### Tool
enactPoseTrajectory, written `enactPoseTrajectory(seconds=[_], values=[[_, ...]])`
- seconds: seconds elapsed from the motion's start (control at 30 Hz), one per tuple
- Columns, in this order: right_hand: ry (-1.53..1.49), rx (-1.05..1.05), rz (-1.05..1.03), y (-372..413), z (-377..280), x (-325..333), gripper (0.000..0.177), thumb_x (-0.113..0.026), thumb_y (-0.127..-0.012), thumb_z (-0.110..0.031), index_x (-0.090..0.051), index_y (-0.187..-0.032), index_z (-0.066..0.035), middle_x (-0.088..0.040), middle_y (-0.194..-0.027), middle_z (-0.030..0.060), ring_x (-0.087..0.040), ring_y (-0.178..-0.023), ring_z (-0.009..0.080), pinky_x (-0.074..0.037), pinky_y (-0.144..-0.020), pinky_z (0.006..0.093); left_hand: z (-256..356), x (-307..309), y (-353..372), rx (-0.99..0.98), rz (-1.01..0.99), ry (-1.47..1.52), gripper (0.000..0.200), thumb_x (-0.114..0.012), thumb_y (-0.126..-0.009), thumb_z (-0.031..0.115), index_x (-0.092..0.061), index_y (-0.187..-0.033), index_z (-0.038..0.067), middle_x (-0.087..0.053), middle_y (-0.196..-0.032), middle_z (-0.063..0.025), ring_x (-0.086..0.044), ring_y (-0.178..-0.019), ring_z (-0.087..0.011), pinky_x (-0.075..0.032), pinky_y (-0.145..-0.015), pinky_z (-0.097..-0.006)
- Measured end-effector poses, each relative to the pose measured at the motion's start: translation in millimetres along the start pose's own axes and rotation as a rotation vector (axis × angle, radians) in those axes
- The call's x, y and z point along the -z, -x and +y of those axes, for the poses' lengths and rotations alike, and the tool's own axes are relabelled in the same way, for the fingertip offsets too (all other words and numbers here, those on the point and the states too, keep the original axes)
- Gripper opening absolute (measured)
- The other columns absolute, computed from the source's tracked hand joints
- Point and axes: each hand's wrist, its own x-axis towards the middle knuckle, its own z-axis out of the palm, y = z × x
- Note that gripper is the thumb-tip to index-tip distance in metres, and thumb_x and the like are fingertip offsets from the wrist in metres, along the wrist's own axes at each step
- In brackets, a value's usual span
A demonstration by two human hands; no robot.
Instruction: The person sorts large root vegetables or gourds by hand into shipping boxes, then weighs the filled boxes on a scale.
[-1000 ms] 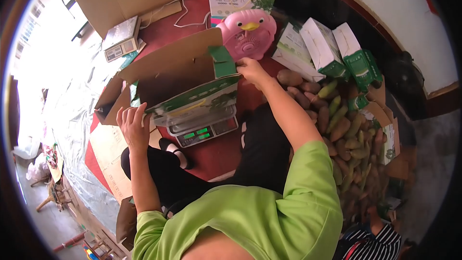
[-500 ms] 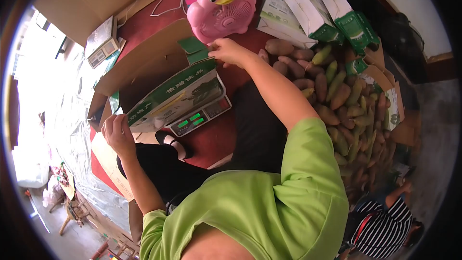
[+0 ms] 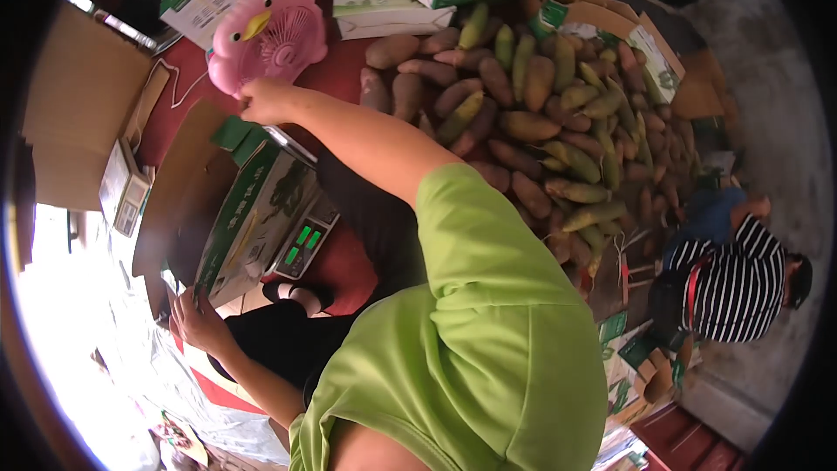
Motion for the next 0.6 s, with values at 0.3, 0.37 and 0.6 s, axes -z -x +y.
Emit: enactPoseTrajectory(seconds=[0.3, 0.37, 0.6], values=[[-0.506, -0.053, 0.183, 56, 8, 61, 0.018, -0.061, -0.078, -0.01, -0.06, -0.091, 0.003, -0.064, -0.074, 0.0076, -0.059, -0.062, 0.0123, -0.048, -0.056, 0.026, -4, -15, 3, 0.053, 0.082, 0.024, 0.009, -0.065, -0.08, 0.018, -0.062, -0.085, 0.011, -0.063, -0.083, -0.0003, -0.06, -0.081, -0.0213, -0.041, -0.072, -0.0379], [-0.452, -0.125, 0.258, 85, 42, 71, 0.02, -0.059, -0.08, -0.01, -0.06, -0.096, 0.0, -0.063, -0.08, 0.0067, -0.06, -0.065, 0.0122, -0.047, -0.056, 0.0251, -8, -21, 4, 0.067, 0.075, -0.011, 0.012, -0.064, -0.08, 0.019, -0.062, -0.089, 0.011, -0.064, -0.087, -0.0013, -0.06, -0.084, -0.0226, -0.041, -0.074, -0.0391], [0.103, -0.707, 0.436, 270, 214, 59, 0.028, -0.058, -0.077, -0.026, -0.065, -0.093, -0.004, -0.066, -0.086, 0.0144, -0.064, -0.08, 0.0291, -0.05, -0.07, 0.0374, -12, -28, 3, 0.083, 0.092, -0.062, 0.017, -0.062, -0.082, 0.026, -0.064, -0.092, 0.012, -0.065, -0.089, -0.0023, -0.06, -0.088, -0.0226, -0.041, -0.078, -0.0392]])
